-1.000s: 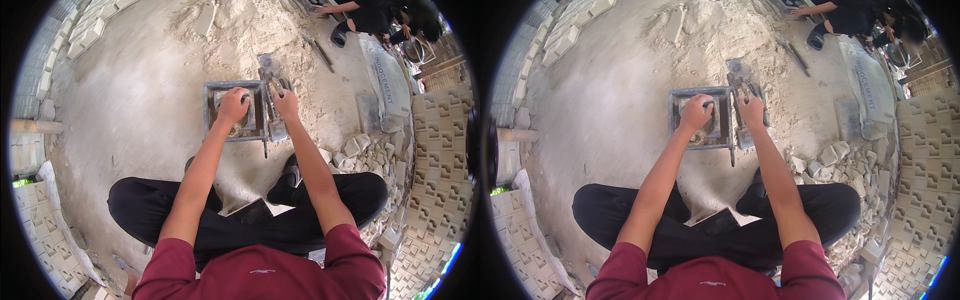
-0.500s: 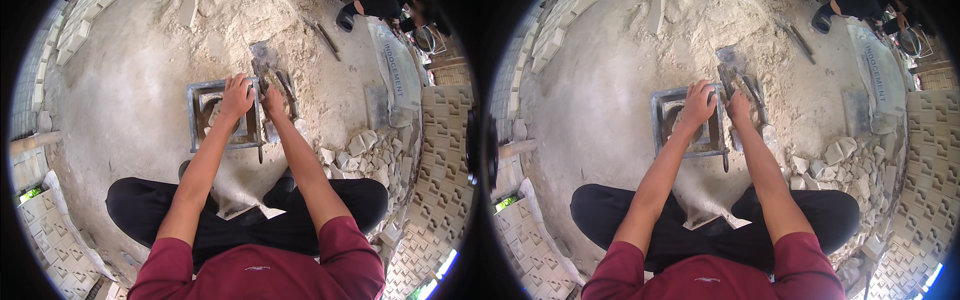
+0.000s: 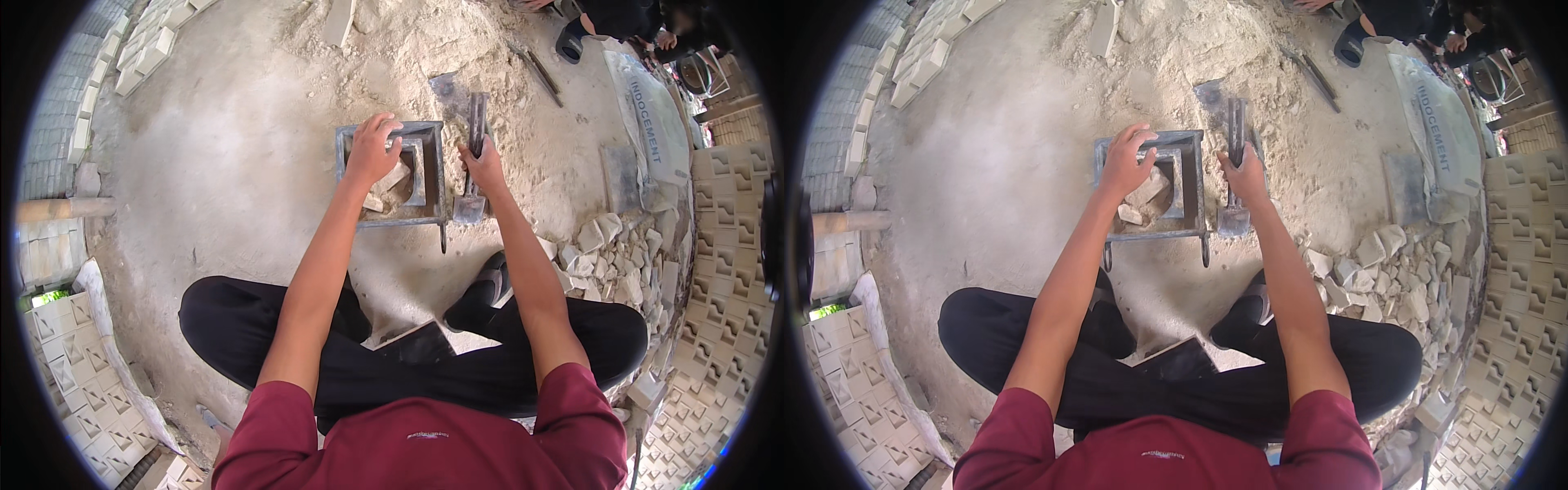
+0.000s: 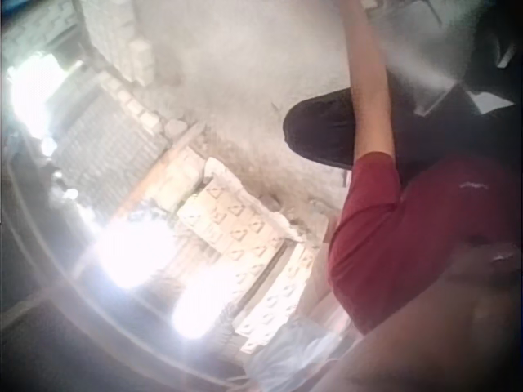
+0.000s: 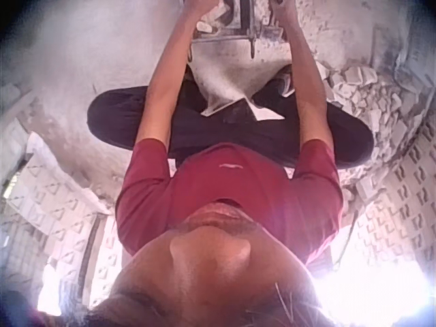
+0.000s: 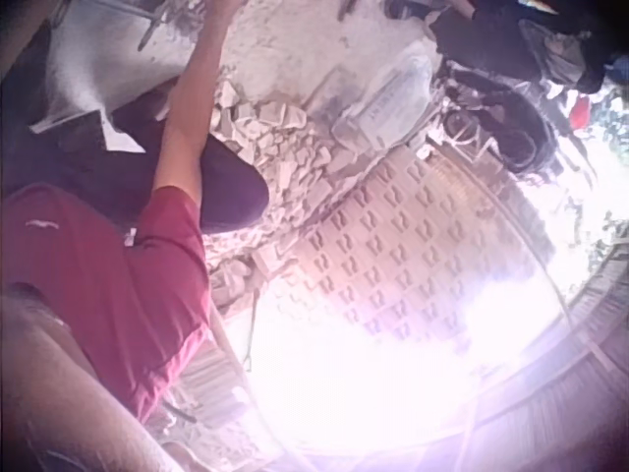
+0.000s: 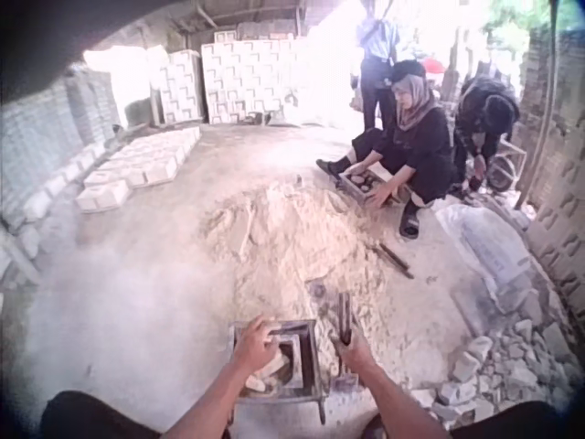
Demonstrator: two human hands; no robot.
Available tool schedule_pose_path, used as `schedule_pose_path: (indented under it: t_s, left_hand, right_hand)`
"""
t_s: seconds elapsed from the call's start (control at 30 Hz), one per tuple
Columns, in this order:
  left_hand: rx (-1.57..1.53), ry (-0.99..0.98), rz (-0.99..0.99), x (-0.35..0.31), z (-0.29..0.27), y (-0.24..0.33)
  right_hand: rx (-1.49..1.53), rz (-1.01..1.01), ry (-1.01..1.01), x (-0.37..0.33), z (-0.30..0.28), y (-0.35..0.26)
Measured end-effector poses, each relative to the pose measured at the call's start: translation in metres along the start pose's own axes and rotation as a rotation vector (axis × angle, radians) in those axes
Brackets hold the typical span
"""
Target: The person uses a trowel to pack sand and cement mixture into a square metal mold, smooths the surface, and cleans the edges by hand.
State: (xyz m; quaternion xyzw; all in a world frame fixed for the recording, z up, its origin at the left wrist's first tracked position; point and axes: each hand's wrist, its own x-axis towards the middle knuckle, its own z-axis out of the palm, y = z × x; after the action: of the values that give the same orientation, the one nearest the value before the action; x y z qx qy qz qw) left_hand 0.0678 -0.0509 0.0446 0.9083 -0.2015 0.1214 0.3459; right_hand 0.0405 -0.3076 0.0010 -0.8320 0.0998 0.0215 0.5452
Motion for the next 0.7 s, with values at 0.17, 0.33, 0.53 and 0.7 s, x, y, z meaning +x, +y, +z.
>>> schedule_pose_path:
  t_s: [0.17, 0.33, 0.53, 0.7]
  left_hand:
    - [-0.09, 0.042, 0.074, -0.008, -0.025, 0.035]
    - [-0.229, 0.147, 0.146, 0.003, -0.057, 0.066]
    - [-0.287, 0.171, 0.053, -0.001, -0.079, 0.088]
    - [-0.207, 0.143, 0.022, -0.023, -0.07, 0.068]
  right_hand:
    - [0.085, -0.249, 0.083, -0.029, -0.026, -0.065]
    - [0.365, -0.429, 0.051, -0.059, -0.035, -0.17]
    - [0.492, -0.505, 0.095, -0.092, -0.015, -0.209]
    - [0.637, -0.423, 0.072, -0.098, 0.021, -0.188]
